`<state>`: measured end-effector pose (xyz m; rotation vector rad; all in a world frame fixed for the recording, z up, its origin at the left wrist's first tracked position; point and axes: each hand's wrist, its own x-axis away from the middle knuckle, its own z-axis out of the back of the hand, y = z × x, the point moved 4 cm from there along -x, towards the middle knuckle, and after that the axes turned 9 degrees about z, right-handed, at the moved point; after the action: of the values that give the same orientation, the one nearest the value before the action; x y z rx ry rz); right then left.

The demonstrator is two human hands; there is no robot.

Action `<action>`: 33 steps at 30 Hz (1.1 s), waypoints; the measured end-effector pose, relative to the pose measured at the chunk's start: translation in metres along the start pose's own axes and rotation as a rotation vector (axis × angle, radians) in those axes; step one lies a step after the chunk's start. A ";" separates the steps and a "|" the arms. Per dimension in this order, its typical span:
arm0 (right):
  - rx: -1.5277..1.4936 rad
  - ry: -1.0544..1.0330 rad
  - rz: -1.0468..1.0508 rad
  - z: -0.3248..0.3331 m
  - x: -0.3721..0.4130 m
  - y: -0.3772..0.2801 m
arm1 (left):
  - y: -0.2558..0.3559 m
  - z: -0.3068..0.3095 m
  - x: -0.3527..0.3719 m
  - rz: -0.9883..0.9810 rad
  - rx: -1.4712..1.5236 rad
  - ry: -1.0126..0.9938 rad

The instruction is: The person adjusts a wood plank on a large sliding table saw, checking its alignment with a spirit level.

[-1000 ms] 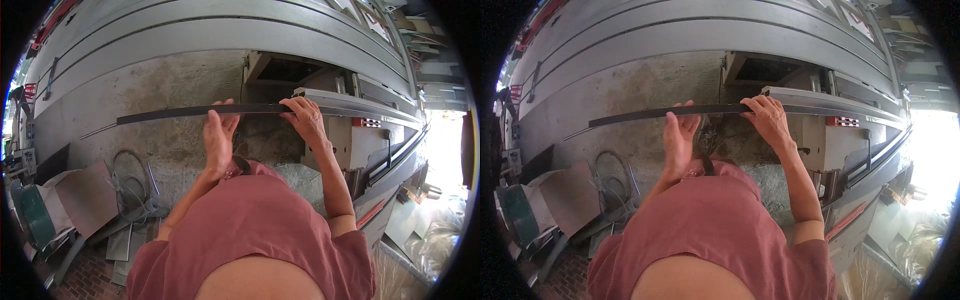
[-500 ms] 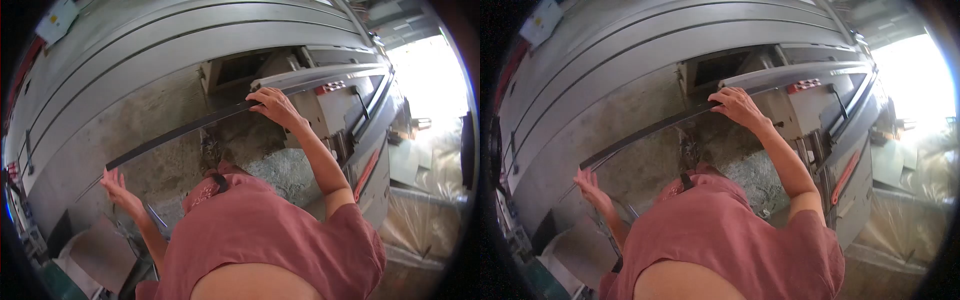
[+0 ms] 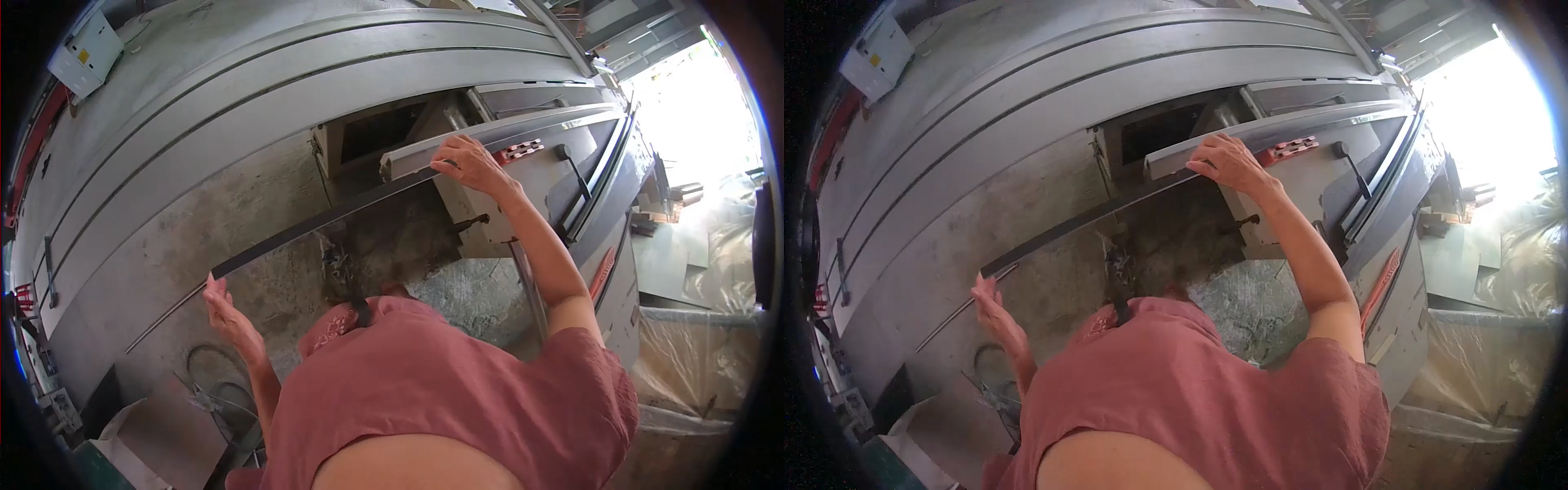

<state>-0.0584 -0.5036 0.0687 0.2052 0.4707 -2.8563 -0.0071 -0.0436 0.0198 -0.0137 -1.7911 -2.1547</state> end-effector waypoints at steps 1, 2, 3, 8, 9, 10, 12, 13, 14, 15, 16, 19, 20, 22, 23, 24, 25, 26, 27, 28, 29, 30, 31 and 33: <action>0.010 -0.026 -0.030 0.000 0.001 0.004 | 0.000 -0.006 0.003 -0.001 0.001 0.006; 0.014 -0.049 -0.051 0.001 0.003 0.016 | 0.000 -0.015 0.011 0.000 0.000 0.050; 0.009 -0.047 -0.043 0.003 0.004 0.021 | -0.002 -0.018 0.013 0.002 0.000 0.086; -0.013 -0.052 0.028 0.004 0.011 0.039 | -0.008 -0.029 0.024 -0.011 -0.070 0.225; -0.019 -0.051 0.034 0.004 0.012 0.041 | -0.008 -0.029 0.027 -0.002 -0.083 0.262; -0.028 -0.058 0.051 0.004 0.012 0.042 | -0.013 -0.027 0.025 -0.002 -0.084 0.271; -0.041 -0.062 0.079 0.006 0.011 0.047 | -0.021 -0.025 0.021 -0.033 -0.053 0.288; -0.042 -0.085 0.085 0.006 0.012 0.050 | -0.020 -0.026 0.025 -0.034 -0.054 0.297; -0.042 -0.107 0.090 0.007 0.013 0.053 | -0.019 -0.028 0.029 -0.026 -0.083 0.296; -0.044 -0.107 0.093 0.010 0.014 0.056 | -0.015 -0.032 0.033 -0.016 -0.112 0.291; -0.033 -0.129 0.082 0.014 0.016 0.059 | -0.013 -0.036 0.037 -0.014 -0.113 0.292; -0.012 -0.173 0.065 0.023 0.024 0.072 | -0.009 -0.052 0.046 0.005 -0.123 0.273; -0.005 -0.190 0.066 0.025 0.025 0.077 | -0.007 -0.057 0.048 0.000 -0.121 0.273; 0.008 -0.216 0.054 0.027 0.027 0.088 | -0.007 -0.065 0.050 -0.004 -0.119 0.274; 0.020 -0.239 0.045 0.027 0.028 0.094 | -0.007 -0.068 0.050 -0.011 -0.125 0.254; 0.021 -0.241 0.047 0.027 0.029 0.102 | -0.007 -0.073 0.050 -0.017 -0.132 0.235; -0.009 -0.232 0.052 0.028 0.031 0.110 | -0.007 -0.078 0.051 -0.015 -0.129 0.236; -0.039 -0.224 0.056 0.030 0.034 0.116 | -0.006 -0.085 0.054 -0.020 -0.113 0.228; -0.037 -0.226 0.056 0.034 0.036 0.120 | -0.005 -0.091 0.056 -0.024 -0.098 0.220; -0.033 -0.240 0.039 0.038 0.037 0.123 | -0.005 -0.095 0.058 -0.021 -0.097 0.219; -0.029 -0.253 0.022 0.041 0.039 0.127 | -0.003 -0.100 0.060 -0.032 -0.124 0.198; -0.029 -0.254 0.021 0.042 0.041 0.131 | -0.002 -0.104 0.062 -0.043 -0.151 0.178; -0.026 -0.248 0.012 0.044 0.043 0.136 | -0.002 -0.109 0.063 -0.041 -0.150 0.176; -0.022 -0.241 0.004 0.047 0.046 0.144 | -0.002 -0.118 0.067 -0.057 -0.153 0.153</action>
<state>-0.0706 -0.6616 0.0613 -0.1412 0.4509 -2.8196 -0.0461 -0.1724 0.0083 0.1633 -1.5579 -2.2608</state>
